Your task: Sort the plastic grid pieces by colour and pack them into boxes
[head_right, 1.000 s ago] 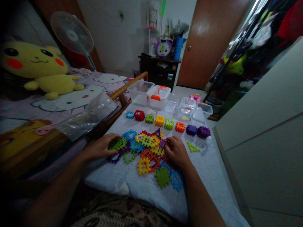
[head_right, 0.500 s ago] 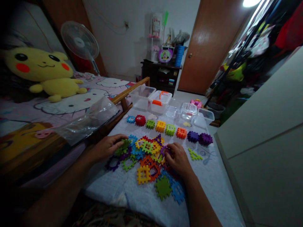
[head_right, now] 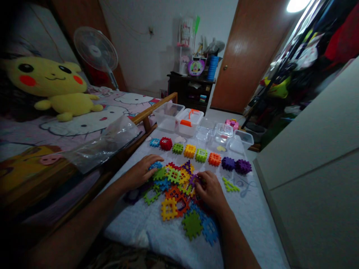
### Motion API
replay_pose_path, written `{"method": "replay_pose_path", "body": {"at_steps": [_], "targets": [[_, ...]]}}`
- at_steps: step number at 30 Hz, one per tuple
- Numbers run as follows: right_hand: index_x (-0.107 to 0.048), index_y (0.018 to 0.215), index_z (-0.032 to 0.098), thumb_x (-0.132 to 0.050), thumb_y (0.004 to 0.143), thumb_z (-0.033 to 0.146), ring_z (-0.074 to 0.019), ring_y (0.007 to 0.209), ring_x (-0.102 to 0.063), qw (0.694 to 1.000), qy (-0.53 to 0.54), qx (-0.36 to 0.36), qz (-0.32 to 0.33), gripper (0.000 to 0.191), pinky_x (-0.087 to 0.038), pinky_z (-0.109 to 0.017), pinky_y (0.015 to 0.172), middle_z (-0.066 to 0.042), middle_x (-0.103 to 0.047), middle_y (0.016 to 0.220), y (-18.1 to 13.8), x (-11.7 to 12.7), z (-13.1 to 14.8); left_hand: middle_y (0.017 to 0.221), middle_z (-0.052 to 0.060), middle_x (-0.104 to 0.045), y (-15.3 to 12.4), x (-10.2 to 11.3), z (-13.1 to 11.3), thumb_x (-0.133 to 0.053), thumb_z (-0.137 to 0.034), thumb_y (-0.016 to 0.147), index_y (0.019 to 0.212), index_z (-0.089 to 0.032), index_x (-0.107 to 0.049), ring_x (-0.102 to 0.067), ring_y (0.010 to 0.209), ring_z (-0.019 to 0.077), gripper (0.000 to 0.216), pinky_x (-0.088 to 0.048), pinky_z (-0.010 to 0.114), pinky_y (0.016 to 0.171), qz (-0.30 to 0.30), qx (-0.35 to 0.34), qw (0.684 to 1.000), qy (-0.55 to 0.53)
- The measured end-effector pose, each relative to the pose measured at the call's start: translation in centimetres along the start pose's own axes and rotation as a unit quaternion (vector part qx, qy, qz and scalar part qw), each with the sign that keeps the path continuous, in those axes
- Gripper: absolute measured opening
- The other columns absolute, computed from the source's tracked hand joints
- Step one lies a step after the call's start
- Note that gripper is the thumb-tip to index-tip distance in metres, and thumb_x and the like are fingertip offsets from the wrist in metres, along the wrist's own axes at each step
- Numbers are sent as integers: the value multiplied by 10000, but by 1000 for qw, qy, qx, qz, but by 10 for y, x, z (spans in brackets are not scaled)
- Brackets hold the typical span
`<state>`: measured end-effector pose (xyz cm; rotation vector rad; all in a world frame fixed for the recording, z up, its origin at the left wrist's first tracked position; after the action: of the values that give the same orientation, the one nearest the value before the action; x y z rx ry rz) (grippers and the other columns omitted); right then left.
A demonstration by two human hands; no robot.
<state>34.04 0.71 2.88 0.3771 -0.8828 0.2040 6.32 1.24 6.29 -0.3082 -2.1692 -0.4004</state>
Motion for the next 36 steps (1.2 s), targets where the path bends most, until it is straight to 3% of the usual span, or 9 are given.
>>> {"method": "replay_pose_path", "body": {"at_steps": [5, 10, 18, 23, 29, 32, 36], "targets": [[-650, 1023, 205, -550, 835, 263, -220, 879, -590, 1000, 4, 0, -3, 221, -476, -376, 814, -68, -642, 956, 0, 0, -1, 1260, 87, -592, -28, 18, 24, -628, -335, 770, 1202, -224, -569, -507, 1223, 289, 450, -374, 448, 1089, 50, 34, 998, 28], [-648, 1008, 203, -543, 838, 264, -224, 883, -593, 1000, 6, 9, -4, 209, -477, -380, 820, -69, -635, 952, 0, -1, -1, 1181, 82, -616, -43, 15, 35, -651, -265, 686, 1144, -217, -587, -570, 1134, 275, 465, -433, 410, 1024, 98, 70, 993, 21], [-634, 1014, 193, -536, 845, 254, -224, 896, -589, 1000, 8, 5, 8, 204, -476, -383, 831, -72, -618, 964, 0, -2, -2, 1123, 88, -657, -40, 17, 29, -609, -277, 702, 1094, -206, -630, -616, 1071, 276, 400, -467, 392, 979, 68, 59, 996, 19], [-637, 1015, 192, -534, 847, 255, -222, 888, -588, 1000, 15, 9, 11, 206, -477, -379, 822, -76, -620, 965, 1, -2, -1, 1011, 69, -699, -33, 21, 28, -449, -354, 863, 992, -208, -663, -656, 946, 251, 289, -497, 356, 882, 57, 69, 996, 1], [-647, 1015, 191, -532, 835, 256, -219, 882, -593, 1000, 16, 1, 8, 223, -479, -361, 805, -73, -626, 949, 1, 0, 0, 1027, 78, -712, -19, 26, 25, -380, -397, 928, 1041, -205, -654, -653, 948, 255, 354, -481, 358, 888, -42, 86, 995, -26], [-646, 1016, 184, -523, 844, 265, -219, 885, -590, 1000, 13, -2, 9, 227, -475, -362, 812, -75, -627, 946, 1, 0, 1, 1017, 46, -706, -10, 20, 13, -364, -394, 951, 1092, -203, -638, -647, 926, 221, 362, -480, 319, 856, -51, 80, 993, -76], [-647, 1010, 175, -523, 847, 278, -225, 886, -593, 1000, 15, -6, 13, 229, -472, -369, 816, -81, -626, 949, 1, -1, 2, 937, 29, -697, 1, -2, -4, -360, -332, 955, 1079, -198, -634, -640, 859, 197, 328, -483, 304, 813, -19, 71, 993, -96]]}}
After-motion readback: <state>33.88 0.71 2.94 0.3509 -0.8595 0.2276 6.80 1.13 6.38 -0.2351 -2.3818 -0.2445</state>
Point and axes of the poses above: each hand's wrist, its own y-axis towards the middle knuckle, its own x-axis out of the back of the hand, z = x × y, the point moved 5 cm from there along y, towards the middle knuckle
